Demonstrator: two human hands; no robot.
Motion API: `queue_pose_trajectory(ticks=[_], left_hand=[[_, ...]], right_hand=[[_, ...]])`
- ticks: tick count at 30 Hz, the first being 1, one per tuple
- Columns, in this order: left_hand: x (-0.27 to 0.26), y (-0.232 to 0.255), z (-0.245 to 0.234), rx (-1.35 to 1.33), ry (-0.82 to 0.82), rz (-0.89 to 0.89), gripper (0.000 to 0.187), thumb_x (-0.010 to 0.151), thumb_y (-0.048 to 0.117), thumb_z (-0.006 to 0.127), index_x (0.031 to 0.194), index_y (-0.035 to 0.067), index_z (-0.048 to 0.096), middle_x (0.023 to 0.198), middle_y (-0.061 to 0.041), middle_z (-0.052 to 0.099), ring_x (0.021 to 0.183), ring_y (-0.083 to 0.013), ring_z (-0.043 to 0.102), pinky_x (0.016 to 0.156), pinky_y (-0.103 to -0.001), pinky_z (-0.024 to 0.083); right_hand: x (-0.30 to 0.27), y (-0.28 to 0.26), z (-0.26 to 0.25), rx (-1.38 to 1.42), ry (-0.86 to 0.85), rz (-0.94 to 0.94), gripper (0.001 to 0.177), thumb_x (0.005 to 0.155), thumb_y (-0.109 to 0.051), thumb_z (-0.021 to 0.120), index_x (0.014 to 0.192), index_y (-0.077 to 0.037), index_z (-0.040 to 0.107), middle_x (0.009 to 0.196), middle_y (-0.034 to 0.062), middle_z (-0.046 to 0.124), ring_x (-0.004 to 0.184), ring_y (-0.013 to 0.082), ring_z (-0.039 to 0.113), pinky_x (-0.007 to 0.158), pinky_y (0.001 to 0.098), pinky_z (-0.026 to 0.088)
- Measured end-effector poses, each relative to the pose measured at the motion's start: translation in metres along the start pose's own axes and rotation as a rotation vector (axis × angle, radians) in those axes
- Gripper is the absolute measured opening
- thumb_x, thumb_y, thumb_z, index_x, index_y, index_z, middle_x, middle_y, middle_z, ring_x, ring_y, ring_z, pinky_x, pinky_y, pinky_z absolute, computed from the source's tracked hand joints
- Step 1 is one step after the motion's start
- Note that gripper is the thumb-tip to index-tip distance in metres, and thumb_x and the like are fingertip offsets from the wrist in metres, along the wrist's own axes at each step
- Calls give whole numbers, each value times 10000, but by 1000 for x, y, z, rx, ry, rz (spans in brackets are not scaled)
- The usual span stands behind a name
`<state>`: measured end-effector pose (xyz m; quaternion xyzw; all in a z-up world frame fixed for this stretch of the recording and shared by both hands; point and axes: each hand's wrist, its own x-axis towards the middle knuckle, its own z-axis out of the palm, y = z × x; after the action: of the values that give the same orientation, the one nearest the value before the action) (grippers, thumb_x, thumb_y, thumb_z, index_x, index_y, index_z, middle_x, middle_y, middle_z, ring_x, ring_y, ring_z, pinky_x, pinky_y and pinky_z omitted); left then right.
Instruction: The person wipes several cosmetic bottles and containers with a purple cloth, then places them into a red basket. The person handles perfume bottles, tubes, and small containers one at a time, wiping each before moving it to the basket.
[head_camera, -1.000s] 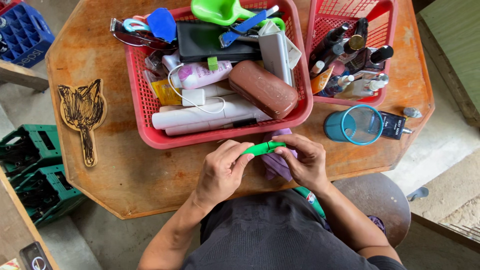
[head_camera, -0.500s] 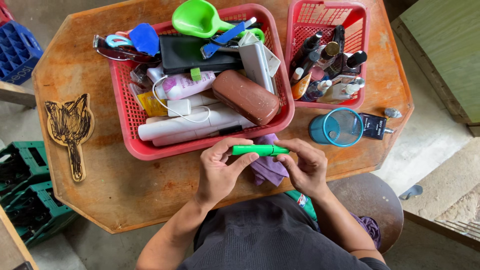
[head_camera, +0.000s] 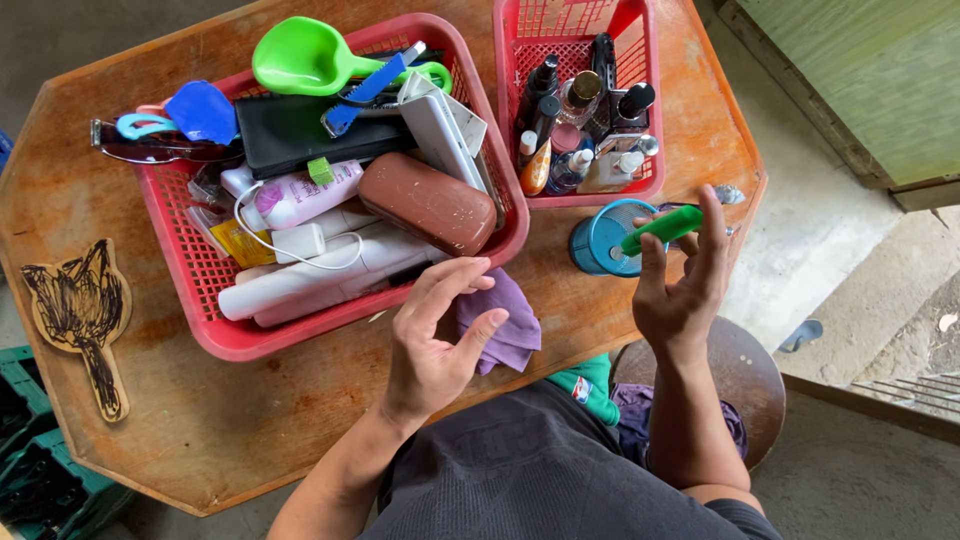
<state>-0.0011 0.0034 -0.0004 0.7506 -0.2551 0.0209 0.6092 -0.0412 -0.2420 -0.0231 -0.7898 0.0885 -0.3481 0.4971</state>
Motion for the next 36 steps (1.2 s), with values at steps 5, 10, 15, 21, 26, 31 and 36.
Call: queue_pose_trajectory(ticks=[5,10,15,21,26,31,36], left_hand=[[-2,-6,-1,23,0,-12,420,907,61,796,1298,22,648,1262,-119,669,1074,-200,713,973,-317,578],[-5,-10,-2,46,6,-50,408,901,60,795,1283,19,657,1254,-117,672,1062,-193,717,956,-316,586],[-7,-13,-5,42,12,-76,385,907,59,788,1272,14,674,1237,-109,682,1047,-180,719,935,-305,600],[-9,-16,-10,13,44,-89,355,916,54,780,1254,13,678,1229,-104,694,1023,-180,725,921,-299,602],[-14,-24,-18,42,82,-31,196,935,70,776,1114,24,713,1133,-104,734,1013,-194,738,918,-303,599],[-4,-40,-39,178,115,-41,134,955,169,786,877,79,724,966,-75,775,873,-197,762,755,-289,630],[33,-64,-80,659,271,65,168,970,182,782,1050,45,726,1116,-126,719,1067,-296,684,936,-421,536]], right_hand=[[5,15,-4,-486,-63,-219,427,936,48,776,1332,-19,634,1162,171,682,1110,330,638,985,424,506],[3,28,0,-488,-79,-228,314,911,58,788,1193,-67,727,1102,118,698,1144,305,630,1040,408,490],[0,29,2,-463,-44,-194,330,930,70,775,1237,-40,725,1160,147,676,1152,319,613,1032,406,486],[-16,27,10,-322,184,-456,175,985,94,718,1142,20,693,993,144,658,974,305,647,857,388,530],[-36,19,31,-81,-251,-545,99,940,-58,738,1003,-9,681,822,88,702,773,255,678,694,347,524],[-47,11,73,-204,-621,-399,279,759,-5,746,1036,-34,731,1007,124,699,893,335,654,779,415,536],[-52,6,85,-181,-597,-381,274,799,-11,763,1067,-64,732,1067,119,676,974,339,633,835,419,539]])
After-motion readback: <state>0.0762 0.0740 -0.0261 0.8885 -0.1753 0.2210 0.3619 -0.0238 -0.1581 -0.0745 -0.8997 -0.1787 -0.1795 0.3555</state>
